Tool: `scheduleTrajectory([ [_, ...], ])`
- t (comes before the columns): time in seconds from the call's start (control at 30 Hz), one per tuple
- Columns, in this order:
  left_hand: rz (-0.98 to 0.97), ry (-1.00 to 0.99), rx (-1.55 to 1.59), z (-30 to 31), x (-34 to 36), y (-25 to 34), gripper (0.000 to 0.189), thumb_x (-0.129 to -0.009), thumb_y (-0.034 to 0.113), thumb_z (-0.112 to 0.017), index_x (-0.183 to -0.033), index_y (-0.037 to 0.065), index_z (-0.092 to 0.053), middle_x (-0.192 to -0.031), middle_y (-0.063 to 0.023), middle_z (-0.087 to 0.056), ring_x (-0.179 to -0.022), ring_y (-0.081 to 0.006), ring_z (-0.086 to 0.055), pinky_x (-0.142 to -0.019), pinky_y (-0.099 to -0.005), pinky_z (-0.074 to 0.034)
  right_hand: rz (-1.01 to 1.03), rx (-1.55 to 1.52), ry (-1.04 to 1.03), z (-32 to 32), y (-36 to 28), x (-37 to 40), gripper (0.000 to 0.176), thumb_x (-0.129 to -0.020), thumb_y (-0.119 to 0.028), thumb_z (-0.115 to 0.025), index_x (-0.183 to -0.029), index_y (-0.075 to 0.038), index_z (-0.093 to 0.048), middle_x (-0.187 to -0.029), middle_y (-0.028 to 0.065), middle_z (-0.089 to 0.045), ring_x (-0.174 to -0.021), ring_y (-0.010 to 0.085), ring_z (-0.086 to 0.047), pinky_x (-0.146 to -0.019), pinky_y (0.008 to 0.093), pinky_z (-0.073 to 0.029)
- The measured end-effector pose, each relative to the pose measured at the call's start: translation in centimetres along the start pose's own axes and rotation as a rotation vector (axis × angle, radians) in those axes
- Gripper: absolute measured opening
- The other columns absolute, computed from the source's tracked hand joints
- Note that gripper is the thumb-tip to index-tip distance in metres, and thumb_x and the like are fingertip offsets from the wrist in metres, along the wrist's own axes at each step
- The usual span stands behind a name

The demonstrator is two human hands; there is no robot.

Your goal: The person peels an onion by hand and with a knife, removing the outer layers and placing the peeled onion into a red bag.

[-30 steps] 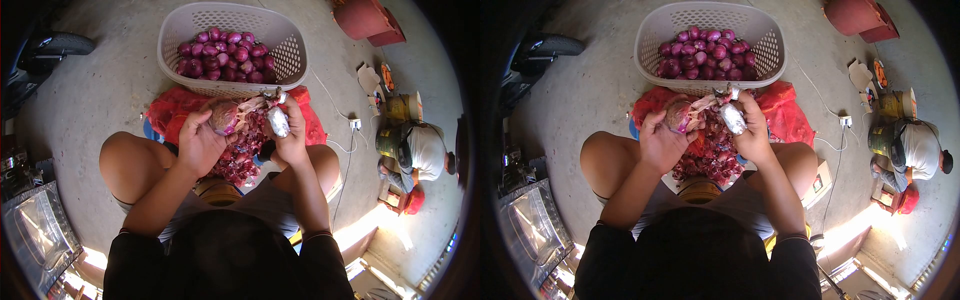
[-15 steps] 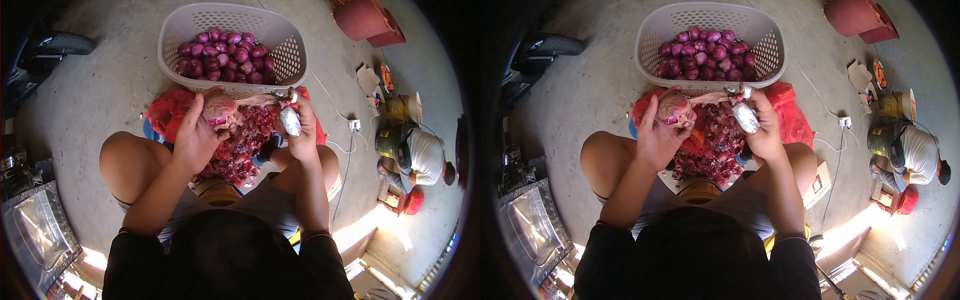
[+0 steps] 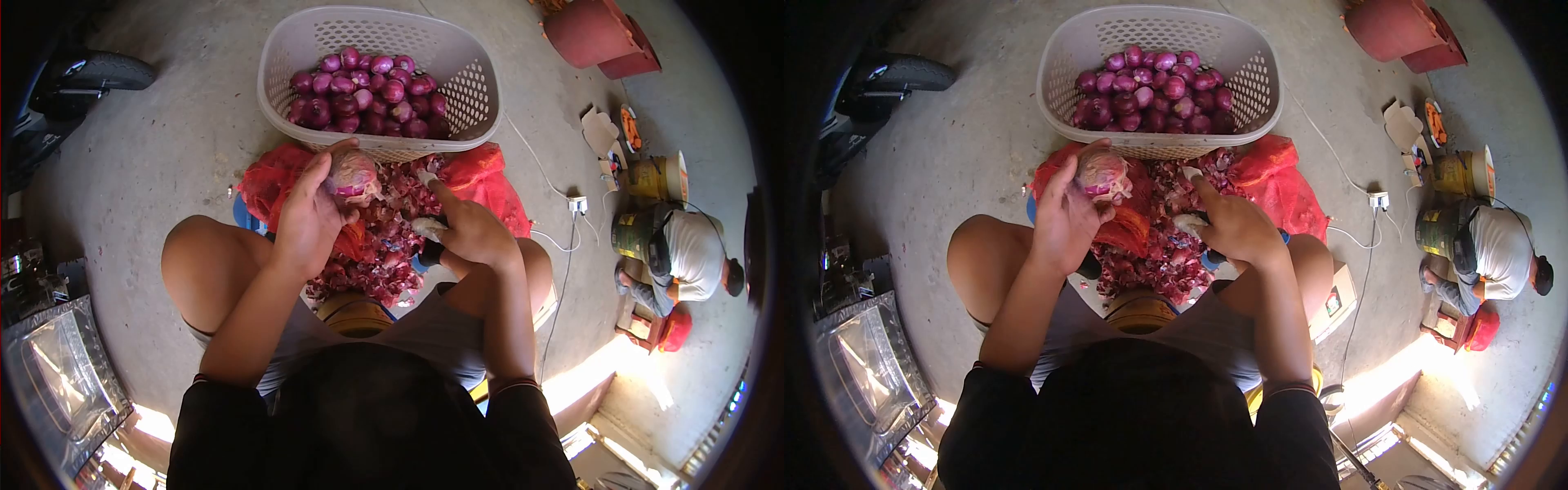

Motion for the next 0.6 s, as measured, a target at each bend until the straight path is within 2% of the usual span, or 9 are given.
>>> scheduleTrajectory([
  [0.03,0.001,-0.038,0.012,-0.08,0.07,0.01,0.038,-0.094,0.034,-0.039,-0.125,0.013,-0.045,-0.105,0.0012,-0.057,-0.085,-0.009,-0.054,-0.065,-0.0241,-0.039,-0.035,0.024,-0.029,-0.13,0.14,0.0,0.053,-0.083,-0.028,-0.058,-0.127,-0.006,-0.039,-0.076,0.0245,-0.06,-0.077,0.0403,-0.06,-0.066,0.0471,-0.045],
  [0.13,-0.035,-0.048,-0.039,-0.37,0.17,-0.06,0.038,-0.094,0.029,-0.039,-0.128,0.011,-0.043,-0.104,-0.0005,-0.057,-0.083,-0.0091,-0.054,-0.064,-0.0236,-0.039,0.021,-0.032,0.098,-0.01,0.36,-0.05,0.055,-0.08,-0.025,-0.06,-0.127,-0.007,-0.038,-0.075,0.025,-0.06,-0.075,0.0393,-0.06,-0.066,0.047,-0.045],
  [0.23,-0.01,-0.042,-0.143,-0.38,0.17,-0.14,0.04,-0.094,0.031,-0.038,-0.129,0.011,-0.041,-0.109,-0.0008,-0.055,-0.088,-0.01,-0.054,-0.068,-0.0234,-0.039,-0.012,0.044,0.044,0.44,-0.16,-0.01,0.053,-0.079,-0.025,-0.06,-0.126,-0.008,-0.041,-0.077,0.0235,-0.06,-0.075,0.0382,-0.06,-0.067,0.0461,-0.045],
  [0.43,-0.027,-0.025,-0.163,-0.6,0.25,-0.05,0.039,-0.096,0.031,-0.037,-0.129,0.012,-0.041,-0.106,-0.0003,-0.056,-0.087,-0.0092,-0.054,-0.067,-0.0229,-0.039,0.11,0.02,0.138,-0.36,0.66,-0.36,0.043,-0.077,-0.016,-0.057,-0.119,-0.012,-0.049,-0.077,0.02,-0.061,-0.075,0.0375,-0.06,-0.066,0.0465,-0.045],
  [0.6,0.003,-0.008,-0.193,-0.4,0.18,-0.21,0.038,-0.096,0.031,-0.036,-0.129,0.012,-0.042,-0.106,-0.0003,-0.056,-0.086,-0.0092,-0.054,-0.067,-0.0228,-0.039,-0.043,0.069,0.142,0.1,0.45,-0.18,0.042,-0.075,-0.013,-0.056,-0.116,-0.01,-0.05,-0.079,0.0203,-0.061,-0.075,0.038,-0.06,-0.066,0.0473,-0.046],
])
Point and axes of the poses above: each hand's wrist, its own x-axis away from the middle knuckle, its own z-axis out of the back of the hand, y = z × x, the point moved 3 cm from there along -x, towards the middle knuckle
